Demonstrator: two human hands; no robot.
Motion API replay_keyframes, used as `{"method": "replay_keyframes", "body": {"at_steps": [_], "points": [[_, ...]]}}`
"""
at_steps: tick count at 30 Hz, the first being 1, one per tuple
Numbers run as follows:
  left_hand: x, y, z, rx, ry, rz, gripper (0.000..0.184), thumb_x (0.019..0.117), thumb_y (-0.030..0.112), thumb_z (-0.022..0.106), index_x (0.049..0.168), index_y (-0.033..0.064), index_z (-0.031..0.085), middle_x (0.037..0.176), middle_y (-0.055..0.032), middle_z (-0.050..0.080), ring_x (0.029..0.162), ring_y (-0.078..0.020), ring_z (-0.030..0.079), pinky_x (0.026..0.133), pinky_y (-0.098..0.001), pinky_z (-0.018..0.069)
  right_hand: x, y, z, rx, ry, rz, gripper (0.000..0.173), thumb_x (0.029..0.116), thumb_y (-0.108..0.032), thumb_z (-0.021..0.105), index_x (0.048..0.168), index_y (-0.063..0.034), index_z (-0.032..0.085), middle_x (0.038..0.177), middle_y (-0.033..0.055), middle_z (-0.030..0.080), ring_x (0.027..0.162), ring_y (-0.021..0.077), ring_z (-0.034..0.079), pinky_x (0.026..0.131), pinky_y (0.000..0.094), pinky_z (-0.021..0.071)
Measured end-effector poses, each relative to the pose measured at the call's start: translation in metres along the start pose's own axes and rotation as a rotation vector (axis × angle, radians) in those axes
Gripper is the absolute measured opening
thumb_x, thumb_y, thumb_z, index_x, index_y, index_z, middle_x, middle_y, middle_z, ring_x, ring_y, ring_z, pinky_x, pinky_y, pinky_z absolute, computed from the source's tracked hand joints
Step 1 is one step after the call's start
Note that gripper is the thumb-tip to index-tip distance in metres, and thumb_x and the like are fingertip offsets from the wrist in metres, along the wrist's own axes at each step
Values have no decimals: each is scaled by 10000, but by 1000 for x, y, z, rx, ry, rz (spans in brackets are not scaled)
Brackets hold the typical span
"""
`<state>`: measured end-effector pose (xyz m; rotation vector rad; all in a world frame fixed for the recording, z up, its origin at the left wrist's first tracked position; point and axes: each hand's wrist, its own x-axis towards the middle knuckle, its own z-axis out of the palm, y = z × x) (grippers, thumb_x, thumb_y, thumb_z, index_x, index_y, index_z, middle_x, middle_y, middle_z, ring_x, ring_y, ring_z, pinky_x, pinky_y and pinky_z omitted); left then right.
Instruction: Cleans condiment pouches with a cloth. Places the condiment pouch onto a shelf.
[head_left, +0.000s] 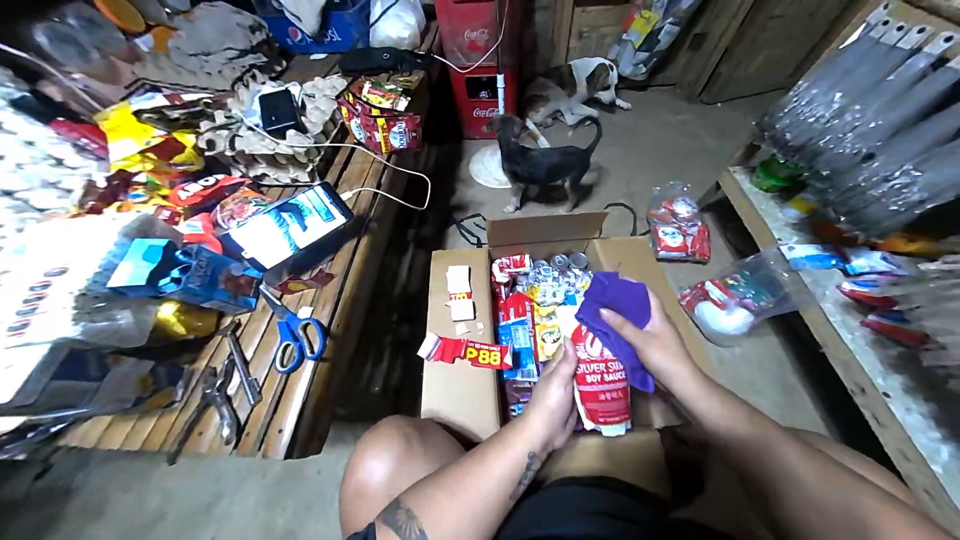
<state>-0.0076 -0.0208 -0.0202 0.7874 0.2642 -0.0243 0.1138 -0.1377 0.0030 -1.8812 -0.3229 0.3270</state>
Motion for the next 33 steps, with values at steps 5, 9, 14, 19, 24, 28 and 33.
{"method": "replay_keyframes", "body": {"at_steps": [5, 9, 14, 19, 24, 28, 33], "points": [[9, 13, -2, -74, 204, 6, 580, 1114, 421, 145, 1507, 32, 322, 1277, -151, 610, 1130, -206, 641, 967, -397, 543, -19, 7, 10, -52, -201, 6, 1112, 723, -422, 849, 1576, -24, 258, 1493, 220, 474, 1337, 243, 525, 1099, 411, 459], [12, 15, -6, -77, 209, 16, 598, 1108, 448, 163, 1527, 49, 317, 1347, -148, 584, 1205, -212, 608, 1013, -407, 517, -24, 3, 10, -115, -248, 39, 1104, 713, -428, 865, 1570, -26, 297, 1469, 226, 505, 1345, 275, 517, 1117, 439, 429], [5, 8, -2, 1, 36, 26, 562, 1112, 385, 135, 1501, 23, 317, 1265, -144, 630, 1138, -203, 653, 989, -399, 544, -10, -2, 1, 17, -89, 44, 846, 833, -412, 783, 1472, 12, 427, 1295, 152, 634, 1183, 154, 626, 1028, 340, 513], [6, 4, -2, 24, 43, 35, 552, 1113, 380, 136, 1461, 11, 356, 1206, -145, 660, 1091, -209, 677, 962, -402, 561, -7, 0, 0, 55, -99, 74, 942, 831, -424, 778, 1538, -13, 311, 1392, 166, 566, 1250, 167, 589, 1056, 346, 498], [15, 18, -7, -51, 245, 21, 609, 1103, 469, 154, 1475, 44, 381, 1262, -135, 632, 1128, -203, 646, 955, -407, 547, -24, 5, 9, -98, -298, 15, 1259, 673, -454, 888, 1620, -56, 160, 1572, 259, 365, 1422, 331, 432, 1143, 485, 400], [10, 12, -4, -17, 156, -12, 589, 1108, 440, 163, 1500, 42, 349, 1306, -135, 608, 1170, -199, 626, 991, -396, 530, -17, -3, 3, -84, -226, 2, 1221, 702, -416, 887, 1618, -54, 165, 1551, 255, 400, 1399, 312, 463, 1134, 459, 414], [4, -6, -1, -17, 16, -50, 557, 1113, 384, 154, 1511, 24, 303, 1278, -151, 634, 1148, -226, 656, 993, -417, 544, -1, -8, -6, -27, -58, 50, 1071, 793, -387, 833, 1599, -53, 211, 1534, 243, 421, 1385, 294, 476, 1124, 453, 421]]}}
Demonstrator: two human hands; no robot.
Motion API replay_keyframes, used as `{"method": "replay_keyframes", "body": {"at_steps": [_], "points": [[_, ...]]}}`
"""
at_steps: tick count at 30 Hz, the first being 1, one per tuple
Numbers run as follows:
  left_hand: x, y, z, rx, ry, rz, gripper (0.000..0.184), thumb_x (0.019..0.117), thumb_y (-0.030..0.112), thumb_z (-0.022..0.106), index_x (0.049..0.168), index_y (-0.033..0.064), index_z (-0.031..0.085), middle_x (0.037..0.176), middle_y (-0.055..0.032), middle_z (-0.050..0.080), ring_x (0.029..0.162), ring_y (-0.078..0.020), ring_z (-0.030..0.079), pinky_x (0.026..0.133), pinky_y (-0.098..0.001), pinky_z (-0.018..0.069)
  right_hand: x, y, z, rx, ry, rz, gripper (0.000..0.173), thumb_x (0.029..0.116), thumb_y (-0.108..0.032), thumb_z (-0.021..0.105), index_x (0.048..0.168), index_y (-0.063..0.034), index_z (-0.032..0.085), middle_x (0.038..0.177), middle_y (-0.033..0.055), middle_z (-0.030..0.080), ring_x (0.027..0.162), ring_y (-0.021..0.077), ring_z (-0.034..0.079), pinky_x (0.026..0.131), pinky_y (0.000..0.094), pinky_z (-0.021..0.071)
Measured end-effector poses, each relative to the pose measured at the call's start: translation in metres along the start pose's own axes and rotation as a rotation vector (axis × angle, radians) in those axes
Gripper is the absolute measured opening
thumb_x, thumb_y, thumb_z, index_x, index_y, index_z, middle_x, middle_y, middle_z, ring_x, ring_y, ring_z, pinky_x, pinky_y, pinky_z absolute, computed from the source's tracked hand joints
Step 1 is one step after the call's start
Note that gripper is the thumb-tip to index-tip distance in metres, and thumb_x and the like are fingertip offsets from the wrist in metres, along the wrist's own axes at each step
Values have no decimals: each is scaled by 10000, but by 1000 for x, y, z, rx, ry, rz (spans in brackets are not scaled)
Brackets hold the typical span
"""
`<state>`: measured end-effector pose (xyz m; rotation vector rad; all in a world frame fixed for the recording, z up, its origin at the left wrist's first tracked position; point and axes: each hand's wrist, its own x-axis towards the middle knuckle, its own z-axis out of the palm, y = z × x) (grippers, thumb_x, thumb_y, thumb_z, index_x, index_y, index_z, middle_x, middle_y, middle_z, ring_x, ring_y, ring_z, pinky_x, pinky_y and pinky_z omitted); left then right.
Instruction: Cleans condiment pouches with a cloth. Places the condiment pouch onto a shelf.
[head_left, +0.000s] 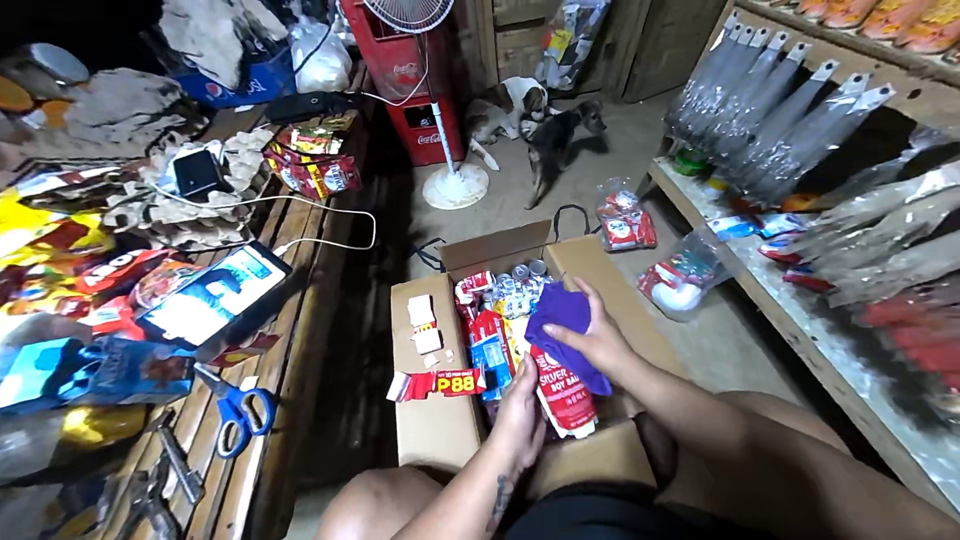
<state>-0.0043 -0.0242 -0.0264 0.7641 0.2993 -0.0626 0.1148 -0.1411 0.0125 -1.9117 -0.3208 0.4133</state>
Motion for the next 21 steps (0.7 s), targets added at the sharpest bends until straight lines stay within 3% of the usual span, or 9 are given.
{"method": "replay_keyframes", "body": {"at_steps": [4, 7, 9, 12, 16, 18, 21], "points": [[6, 9, -4, -47, 124, 60, 545, 1112, 403, 185, 1484, 40, 348, 1256, -137, 632, 1128, -210, 651, 966, -412, 553, -12, 11, 10, 11, -127, -50, 1216, 714, -374, 888, 1617, -55, 138, 1578, 243, 362, 1410, 285, 457, 1135, 443, 425], [10, 18, -7, -77, 190, 84, 578, 1103, 464, 185, 1467, 65, 390, 1240, -115, 647, 1116, -190, 657, 948, -394, 558, -22, 14, 17, -34, -231, -67, 1306, 667, -354, 924, 1629, -56, 92, 1613, 257, 295, 1457, 316, 389, 1170, 455, 375], [10, 15, -9, -76, 163, 79, 584, 1101, 468, 199, 1479, 64, 386, 1265, -122, 634, 1142, -202, 644, 965, -407, 547, -20, 10, 14, -45, -222, -53, 1278, 681, -335, 921, 1631, -72, 108, 1595, 239, 342, 1433, 292, 426, 1159, 439, 391], [6, 4, -6, -20, 66, 31, 564, 1107, 437, 197, 1467, 44, 380, 1257, -139, 642, 1142, -225, 655, 974, -426, 554, -7, 6, 6, 6, -82, -44, 1098, 767, -374, 858, 1603, -54, 223, 1514, 226, 463, 1370, 269, 502, 1125, 435, 431], [0, -7, -4, 50, -33, -27, 552, 1109, 391, 187, 1502, 27, 315, 1267, -154, 643, 1136, -228, 665, 983, -417, 552, 4, 6, 1, 85, 41, -7, 992, 844, -381, 798, 1593, -65, 231, 1527, 228, 436, 1360, 262, 504, 1111, 433, 438], [2, -2, -4, 16, 18, 3, 553, 1109, 403, 185, 1476, 26, 357, 1245, -154, 654, 1120, -233, 672, 972, -426, 559, 0, 10, 5, 81, -3, -14, 1049, 827, -389, 811, 1605, -64, 187, 1566, 224, 384, 1390, 254, 474, 1127, 419, 427], [7, 15, -6, -106, 154, 56, 559, 1104, 453, 185, 1449, 64, 392, 1211, -125, 654, 1093, -215, 667, 927, -419, 571, -15, 16, 16, 48, -149, -74, 1182, 727, -354, 888, 1614, -53, 168, 1579, 238, 365, 1411, 277, 454, 1141, 433, 419]]}}
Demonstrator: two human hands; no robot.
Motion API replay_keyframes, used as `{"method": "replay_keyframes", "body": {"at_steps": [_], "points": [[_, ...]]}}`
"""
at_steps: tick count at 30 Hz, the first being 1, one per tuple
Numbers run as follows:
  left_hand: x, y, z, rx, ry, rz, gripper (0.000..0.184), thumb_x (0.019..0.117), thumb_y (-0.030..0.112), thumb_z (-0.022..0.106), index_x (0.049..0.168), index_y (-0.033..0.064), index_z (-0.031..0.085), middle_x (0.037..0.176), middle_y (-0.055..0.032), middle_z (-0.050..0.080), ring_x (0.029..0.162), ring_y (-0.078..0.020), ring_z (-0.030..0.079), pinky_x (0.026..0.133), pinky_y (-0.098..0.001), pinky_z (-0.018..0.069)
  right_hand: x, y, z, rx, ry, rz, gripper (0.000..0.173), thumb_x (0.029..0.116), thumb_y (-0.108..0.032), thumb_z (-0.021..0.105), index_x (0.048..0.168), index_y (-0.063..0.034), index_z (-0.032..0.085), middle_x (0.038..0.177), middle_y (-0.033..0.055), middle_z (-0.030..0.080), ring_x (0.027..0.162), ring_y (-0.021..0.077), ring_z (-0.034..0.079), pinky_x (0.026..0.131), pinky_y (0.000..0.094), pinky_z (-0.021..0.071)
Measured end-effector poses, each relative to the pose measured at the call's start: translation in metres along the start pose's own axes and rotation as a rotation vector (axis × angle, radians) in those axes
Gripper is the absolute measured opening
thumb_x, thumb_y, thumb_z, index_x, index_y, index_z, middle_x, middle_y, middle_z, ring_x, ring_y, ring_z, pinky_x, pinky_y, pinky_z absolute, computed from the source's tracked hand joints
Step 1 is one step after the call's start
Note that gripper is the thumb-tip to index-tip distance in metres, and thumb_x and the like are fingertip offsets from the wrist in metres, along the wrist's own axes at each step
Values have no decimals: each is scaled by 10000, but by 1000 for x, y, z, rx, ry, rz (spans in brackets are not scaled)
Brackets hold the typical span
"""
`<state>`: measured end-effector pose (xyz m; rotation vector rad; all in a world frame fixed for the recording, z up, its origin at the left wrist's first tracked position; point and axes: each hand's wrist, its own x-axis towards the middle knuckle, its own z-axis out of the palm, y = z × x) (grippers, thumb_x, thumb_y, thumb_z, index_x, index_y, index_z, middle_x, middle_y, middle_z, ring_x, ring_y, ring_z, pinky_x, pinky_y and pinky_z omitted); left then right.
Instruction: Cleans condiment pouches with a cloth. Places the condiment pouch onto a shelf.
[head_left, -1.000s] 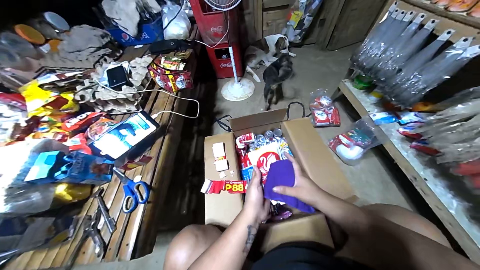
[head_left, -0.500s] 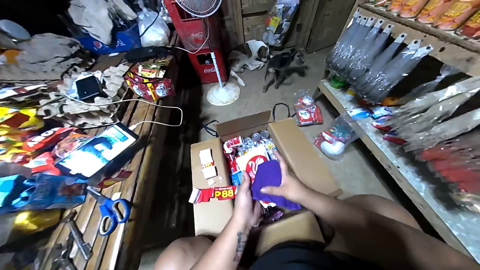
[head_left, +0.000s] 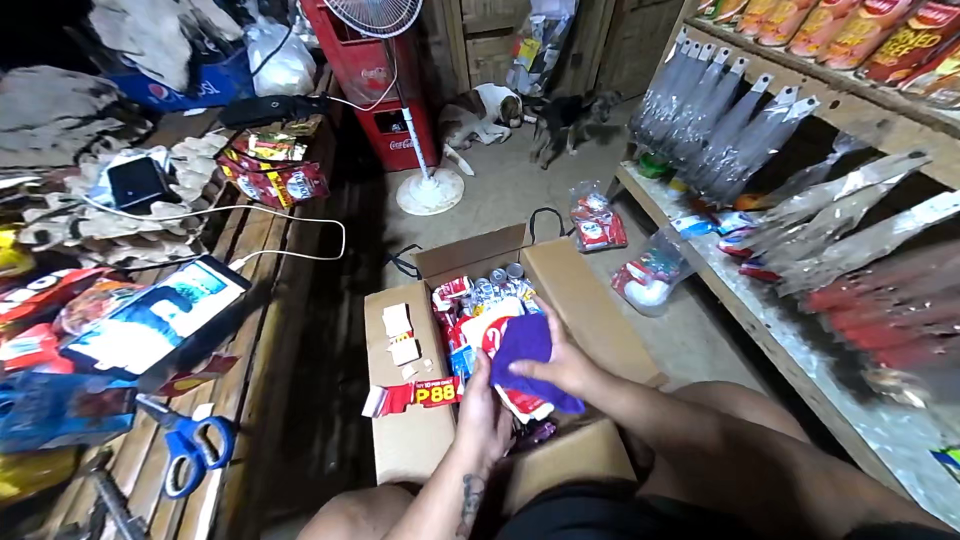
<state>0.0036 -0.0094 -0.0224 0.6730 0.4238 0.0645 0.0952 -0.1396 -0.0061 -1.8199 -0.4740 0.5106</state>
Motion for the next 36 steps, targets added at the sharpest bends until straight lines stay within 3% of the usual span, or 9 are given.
{"method": "replay_keyframes", "body": {"at_steps": [2, 5, 10, 18, 21, 24, 27, 30, 36], "points": [[2, 10, 2, -59, 55, 30, 583, 1096, 490, 154, 1349, 75, 476, 1129, -95, 685, 1034, -185, 689, 882, -393, 588, -7, -2, 4, -71, -117, 30, 1252, 701, -358, 910, 1633, -86, 119, 1601, 251, 323, 1442, 313, 412, 1159, 460, 389], [2, 3, -1, -53, 22, 32, 608, 1089, 512, 171, 1363, 70, 485, 1163, -110, 681, 1067, -199, 682, 910, -411, 581, -4, -4, 0, -78, -103, 14, 1230, 692, -355, 913, 1628, -84, 163, 1577, 249, 369, 1419, 311, 443, 1148, 465, 402], [-7, -14, -2, 101, -166, -40, 569, 1102, 424, 209, 1497, 28, 311, 1264, -163, 640, 1140, -244, 663, 979, -439, 557, 15, -16, -19, -18, 62, 33, 968, 792, -338, 850, 1560, -60, 331, 1489, 195, 494, 1341, 235, 521, 1111, 408, 444], [-7, -1, 3, 163, -128, 47, 527, 1114, 360, 146, 1487, 30, 314, 1182, -145, 666, 1056, -218, 695, 929, -408, 581, 13, -28, -23, 130, 88, 23, 671, 814, -187, 826, 1396, -45, 525, 1289, 111, 631, 1157, 100, 625, 993, 277, 528], [-8, -4, 4, 164, -197, 44, 513, 1110, 346, 220, 1511, 27, 258, 1201, -149, 662, 1076, -225, 690, 952, -416, 574, 11, -32, -22, 120, 151, 11, 586, 817, -142, 820, 1336, -52, 564, 1244, 96, 651, 1120, 89, 641, 966, 265, 541], [-11, -7, 4, 172, -169, -30, 590, 1058, 257, 472, 1533, 46, 192, 1154, -178, 671, 1009, -254, 715, 906, -429, 597, 12, -35, -21, 101, 217, 12, 553, 827, -117, 813, 1312, -34, 562, 1197, 99, 660, 1087, 87, 645, 952, 268, 540], [-9, -11, 3, 279, -190, -105, 539, 964, 217, 640, 1385, -33, 414, 1077, -157, 711, 959, -230, 723, 886, -411, 601, 11, -31, -24, 110, 259, 24, 540, 848, -142, 796, 1321, -40, 556, 1184, 102, 665, 1073, 115, 656, 940, 306, 555], [-14, -10, 4, 378, -256, -138, 456, 961, 153, 651, 1341, -36, 484, 1078, -100, 716, 972, -163, 707, 908, -361, 585, 10, -22, -21, 157, 277, 14, 556, 849, -173, 788, 1339, -51, 555, 1156, 79, 685, 1033, 122, 683, 898, 331, 592], [-18, -5, 10, 301, -330, -117, 508, 976, 82, 583, 1415, -41, 358, 1120, -87, 672, 985, -120, 683, 931, -336, 563, 13, -19, -24, 252, 359, 41, 608, 902, -135, 732, 1426, -51, 435, 1159, 43, 656, 991, 68, 680, 871, 284, 594]]}}
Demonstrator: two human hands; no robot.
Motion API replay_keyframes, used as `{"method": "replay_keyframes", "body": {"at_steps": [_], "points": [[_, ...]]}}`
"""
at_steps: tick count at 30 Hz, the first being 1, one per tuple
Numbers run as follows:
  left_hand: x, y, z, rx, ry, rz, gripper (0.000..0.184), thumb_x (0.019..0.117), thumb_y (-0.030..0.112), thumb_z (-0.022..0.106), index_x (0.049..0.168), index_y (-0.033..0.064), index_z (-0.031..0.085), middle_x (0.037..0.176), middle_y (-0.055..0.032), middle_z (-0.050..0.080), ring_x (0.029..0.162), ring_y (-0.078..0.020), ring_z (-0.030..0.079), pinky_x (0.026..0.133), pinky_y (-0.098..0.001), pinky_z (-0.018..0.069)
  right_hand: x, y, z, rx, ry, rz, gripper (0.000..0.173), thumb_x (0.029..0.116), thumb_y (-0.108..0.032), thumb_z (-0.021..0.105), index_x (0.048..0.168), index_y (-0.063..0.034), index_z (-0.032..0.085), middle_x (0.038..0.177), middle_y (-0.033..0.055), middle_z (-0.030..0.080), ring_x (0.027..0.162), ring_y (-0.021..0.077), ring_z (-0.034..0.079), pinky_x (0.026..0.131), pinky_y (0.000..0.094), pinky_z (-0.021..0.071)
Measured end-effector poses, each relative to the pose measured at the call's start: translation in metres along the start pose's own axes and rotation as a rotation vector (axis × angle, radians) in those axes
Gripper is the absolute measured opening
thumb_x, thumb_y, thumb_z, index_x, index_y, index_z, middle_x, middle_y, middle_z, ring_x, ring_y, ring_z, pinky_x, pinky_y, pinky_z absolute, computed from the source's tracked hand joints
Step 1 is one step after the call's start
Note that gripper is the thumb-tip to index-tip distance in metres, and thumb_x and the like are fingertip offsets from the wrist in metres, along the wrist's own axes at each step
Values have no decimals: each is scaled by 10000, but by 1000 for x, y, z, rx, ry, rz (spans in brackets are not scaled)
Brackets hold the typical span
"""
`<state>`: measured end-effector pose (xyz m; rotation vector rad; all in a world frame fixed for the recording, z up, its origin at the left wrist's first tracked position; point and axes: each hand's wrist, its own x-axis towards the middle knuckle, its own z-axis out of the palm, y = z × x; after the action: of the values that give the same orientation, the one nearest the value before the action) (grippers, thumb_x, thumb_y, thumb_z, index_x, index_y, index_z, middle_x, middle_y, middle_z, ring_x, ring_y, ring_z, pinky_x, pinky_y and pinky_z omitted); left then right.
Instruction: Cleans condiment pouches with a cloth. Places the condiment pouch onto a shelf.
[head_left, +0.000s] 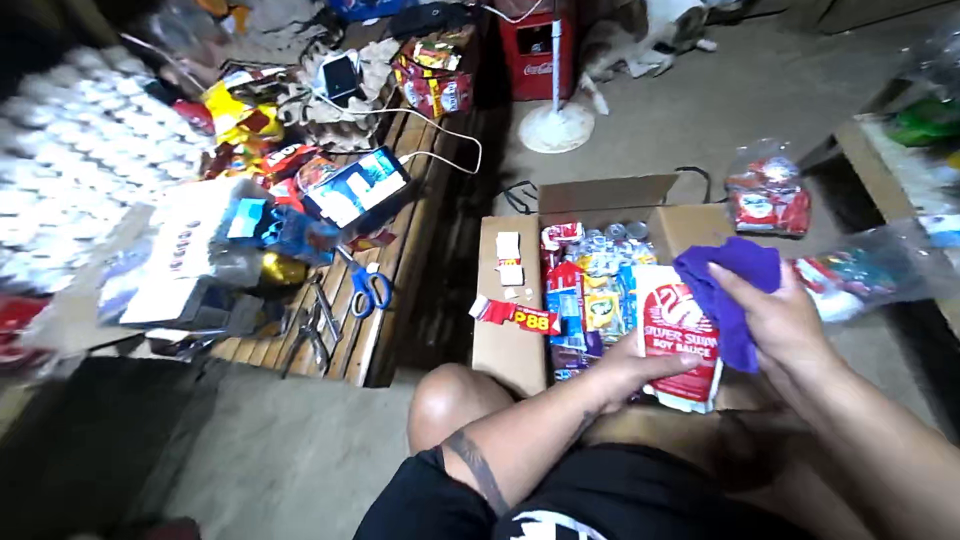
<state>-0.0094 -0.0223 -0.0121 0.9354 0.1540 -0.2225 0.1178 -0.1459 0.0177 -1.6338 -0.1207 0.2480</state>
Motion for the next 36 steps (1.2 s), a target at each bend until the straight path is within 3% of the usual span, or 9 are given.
{"method": "replay_keyframes", "body": {"at_steps": [5, 11, 15, 18, 19, 21, 23, 29, 36], "points": [[0, -3, 0, -112, -14, 64, 576, 948, 78, 564, 1444, -12, 285, 1149, -74, 649, 1008, -119, 677, 946, -335, 556, 4, -3, -2, 24, 42, -7, 554, 917, -128, 711, 1404, -62, 454, 1120, 6, 668, 955, 30, 683, 852, 241, 592], [-4, 3, 6, -118, 56, 31, 580, 949, 45, 553, 1457, -12, 279, 1127, -97, 654, 963, -146, 690, 903, -345, 577, 17, -3, -17, -53, 86, -121, 708, 859, -144, 787, 1454, -63, 412, 1221, 37, 633, 1047, 55, 657, 926, 284, 569], [-5, 3, 4, -84, 107, 41, 640, 937, 52, 572, 1481, -9, 242, 1163, -115, 631, 991, -143, 678, 920, -339, 568, 43, 2, -49, -70, 165, -351, 697, 913, -211, 748, 1473, -66, 360, 1283, 41, 607, 1117, 96, 647, 971, 329, 563], [-2, 2, 2, -62, 139, 64, 685, 934, 37, 584, 1503, -6, 204, 1207, -132, 609, 1021, -140, 666, 930, -335, 560, 21, -4, -44, -270, -4, -521, 702, 863, -227, 743, 1429, 4, 397, 1297, 76, 585, 1150, 71, 603, 998, 301, 526], [-1, 2, 1, -40, 144, 83, 704, 928, 24, 587, 1507, -20, 190, 1222, -138, 597, 1037, -134, 658, 939, -327, 553, 10, -7, -36, -398, -119, -570, 741, 796, -253, 747, 1396, 42, 428, 1328, 130, 576, 1205, 120, 580, 1034, 342, 495], [1, -1, 1, 43, 145, 140, 735, 894, 6, 632, 1492, -78, 212, 1254, -158, 581, 1092, -115, 631, 979, -299, 526, 2, 0, -21, -618, -337, -692, 810, 700, -383, 790, 1346, 51, 566, 1412, 253, 553, 1323, 418, 512, 1062, 620, 414], [2, -3, 1, 157, 196, 170, 718, 848, -7, 703, 1442, -105, 313, 1242, -172, 600, 1114, -108, 619, 991, -278, 512, -1, 12, -9, -707, -432, -736, 846, 719, -520, 754, 1380, -21, 583, 1508, 248, 479, 1409, 497, 407, 1097, 682, 357], [2, 5, -6, 383, 382, 170, 717, 878, 30, 620, 1473, -128, 253, 1302, -180, 551, 1147, -56, 576, 1000, -223, 477, -21, 27, 4, -579, -553, -813, 712, 798, -492, 729, 1400, -140, 586, 1481, 135, 552, 1417, 388, 455, 1127, 648, 361], [4, -9, 0, 284, 163, 84, 804, 847, 46, 694, 1477, -87, 213, 1200, -155, 618, 1043, -136, 678, 937, -313, 571, 14, 21, -9, -587, -366, -568, 648, 852, -374, 709, 1403, -54, 589, 1506, 158, 516, 1426, 361, 439, 1156, 571, 347]]}}
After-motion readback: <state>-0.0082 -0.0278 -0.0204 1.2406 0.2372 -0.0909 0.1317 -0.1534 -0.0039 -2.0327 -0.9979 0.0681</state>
